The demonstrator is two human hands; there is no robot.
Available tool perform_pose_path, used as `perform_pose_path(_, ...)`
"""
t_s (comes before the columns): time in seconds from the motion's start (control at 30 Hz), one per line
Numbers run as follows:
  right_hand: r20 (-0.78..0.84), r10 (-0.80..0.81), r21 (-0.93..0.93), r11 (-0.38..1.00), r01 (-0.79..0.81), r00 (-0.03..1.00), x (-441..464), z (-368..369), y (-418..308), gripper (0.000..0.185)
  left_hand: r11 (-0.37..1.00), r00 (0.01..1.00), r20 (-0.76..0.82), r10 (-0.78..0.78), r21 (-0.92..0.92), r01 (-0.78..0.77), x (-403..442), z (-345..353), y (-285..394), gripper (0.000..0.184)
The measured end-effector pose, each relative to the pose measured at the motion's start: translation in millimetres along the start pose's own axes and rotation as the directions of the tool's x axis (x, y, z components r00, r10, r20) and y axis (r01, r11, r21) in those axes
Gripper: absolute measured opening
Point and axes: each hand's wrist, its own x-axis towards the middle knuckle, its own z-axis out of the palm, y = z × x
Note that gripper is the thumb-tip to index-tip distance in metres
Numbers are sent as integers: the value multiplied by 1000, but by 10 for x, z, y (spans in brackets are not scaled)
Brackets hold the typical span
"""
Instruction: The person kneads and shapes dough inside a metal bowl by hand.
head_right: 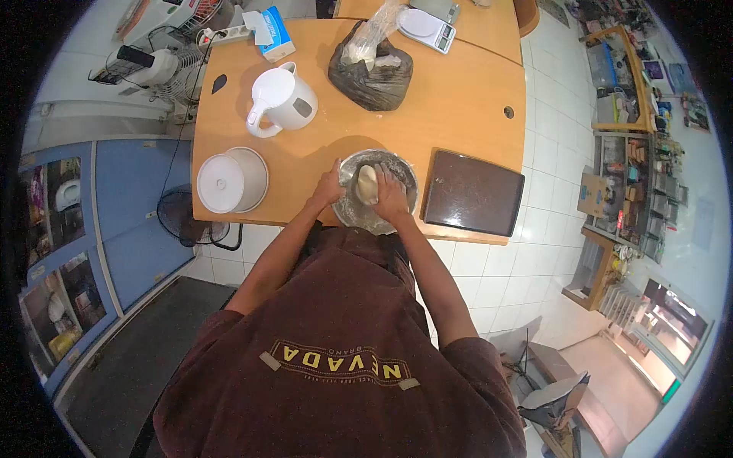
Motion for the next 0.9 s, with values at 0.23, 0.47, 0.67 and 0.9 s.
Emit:
perform_pose_path(0.23, -2, -28, -220, 975, 27, 1000, -241, 178, -324, 95, 999, 1000, -5, 0, -42, 0, 27, 35, -61, 97)
perform_pose_path(0.47, 267, 55, -232, 973, 9, 962, -361, 338, -438, 87, 999, 1000, -23, -12, -33, 11, 50, 68, -76, 96)
perform_pose_path(0.67, 408, 167, -214, 973, -84, 898, -230, 318, -364, 80, 1000, 999, -31, -20, -12, 19, -35, 48, -18, 98)
perform_pose_path(0.9, 352, 84, -113, 993, -47, 932, 75, 177, -175, 83, 996, 999, -52, -1, -84, -3, 75, 50, -22, 101)
